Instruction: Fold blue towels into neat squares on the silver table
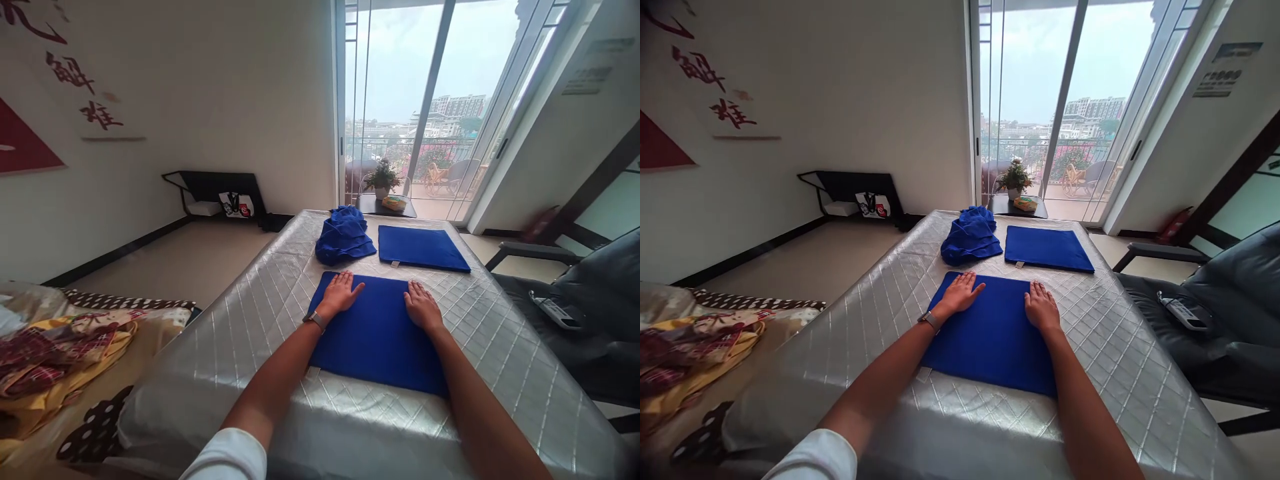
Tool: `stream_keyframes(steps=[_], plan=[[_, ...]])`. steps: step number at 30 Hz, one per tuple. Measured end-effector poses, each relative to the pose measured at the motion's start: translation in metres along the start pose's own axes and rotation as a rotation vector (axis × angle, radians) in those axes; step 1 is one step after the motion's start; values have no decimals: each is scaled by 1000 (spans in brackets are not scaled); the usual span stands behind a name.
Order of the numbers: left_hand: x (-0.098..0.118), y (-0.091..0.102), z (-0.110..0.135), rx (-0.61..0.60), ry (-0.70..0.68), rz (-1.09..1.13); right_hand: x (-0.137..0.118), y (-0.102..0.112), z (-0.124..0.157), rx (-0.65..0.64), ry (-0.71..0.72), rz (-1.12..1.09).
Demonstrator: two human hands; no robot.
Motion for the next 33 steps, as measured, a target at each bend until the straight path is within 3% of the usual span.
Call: stream_keyframes(steps=[3,6,15,23,28,33], plan=[[-31,6,10,19,49,-13,3,-2,-2,7,2,13],[-44,8,14,25,72,-1,5,-4,-5,12,12,13],[-43,6,10,30,66,77,9,-7,-6,22,20,33],[-63,13,9,44,110,105,4,0,-7,-44,7,97],[-64,13,9,55,110,89,-2,6,6,-46,24,114],[-63,11,9,52,108,75,-3,-5,26,-33,15,84]])
Point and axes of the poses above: each hand's wrist, its own z-axis away from the middle knuckle, its own y-axis out of the back of the hand, x = y × z, the point moved 8 cm from there along -z, towards the middle knuckle, and after that the axes turned 5 degrees about x, right-handed, at the moved point
